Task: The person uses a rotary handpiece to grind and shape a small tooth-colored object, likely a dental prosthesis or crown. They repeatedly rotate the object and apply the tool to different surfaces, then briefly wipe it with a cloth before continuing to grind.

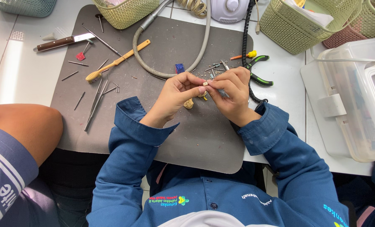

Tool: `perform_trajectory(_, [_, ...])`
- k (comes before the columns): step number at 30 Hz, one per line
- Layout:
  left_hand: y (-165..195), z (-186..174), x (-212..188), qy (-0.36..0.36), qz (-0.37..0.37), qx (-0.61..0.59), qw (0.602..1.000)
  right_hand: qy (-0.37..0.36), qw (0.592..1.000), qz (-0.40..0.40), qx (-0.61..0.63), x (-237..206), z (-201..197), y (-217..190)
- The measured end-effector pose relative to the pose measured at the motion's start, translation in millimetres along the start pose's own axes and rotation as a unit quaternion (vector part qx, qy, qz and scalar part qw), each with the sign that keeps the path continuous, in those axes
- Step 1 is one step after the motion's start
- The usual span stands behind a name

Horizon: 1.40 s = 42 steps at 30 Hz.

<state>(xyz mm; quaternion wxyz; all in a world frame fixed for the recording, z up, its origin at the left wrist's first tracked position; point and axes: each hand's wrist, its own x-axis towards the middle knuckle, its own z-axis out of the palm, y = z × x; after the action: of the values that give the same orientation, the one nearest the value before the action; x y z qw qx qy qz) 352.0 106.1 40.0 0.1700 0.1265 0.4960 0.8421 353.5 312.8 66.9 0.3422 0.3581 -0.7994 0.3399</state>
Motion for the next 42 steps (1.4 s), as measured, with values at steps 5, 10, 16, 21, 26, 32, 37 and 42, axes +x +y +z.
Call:
perform_trajectory(5, [-0.8, -5.4, 2.9, -0.022, -0.057, -0.046, 0.997, 0.005, 1.000, -0.021, -0.008, -1.0, -0.5, 0.1])
perform_trajectory(10, [-1.8, -5.9, 1.6, -0.048, -0.125, -0.166, 0.977, 0.012, 0.998, -0.057, -0.029, -1.2, -1.9, -3.9])
perform_trajectory(16, [-3.0, -1.7, 3.6, -0.030, -0.081, -0.172, 0.981, -0.010, 0.998, -0.056, -0.003, 5.0, -6.0, -3.3])
perform_trajectory(21, [0.2, 1.6, 6.8, 0.076, -0.025, -0.119, 0.990, -0.063, 0.997, 0.045, -0.005, 21.8, -39.9, 9.8])
perform_trajectory(26, [-0.7, -0.7, 9.3, 0.111, 0.045, -0.113, 0.986, -0.363, 0.919, 0.063, -0.143, 20.1, -69.8, 13.2])
perform_trajectory(32, [-16.5, -0.5, 24.3, 0.124, 0.124, -0.057, 0.983, -0.397, 0.886, -0.099, -0.218, -5.7, -75.6, 18.3])
perform_trajectory(37, [-17.6, -0.2, 39.9, 0.118, 0.139, -0.029, 0.983, -0.396, 0.883, -0.150, -0.204, -10.8, -73.6, 49.9])
perform_trajectory(42, [-17.3, 4.1, 43.5, 0.102, 0.128, -0.011, 0.986, -0.264, 0.919, -0.239, -0.166, -17.6, -81.3, 71.8])
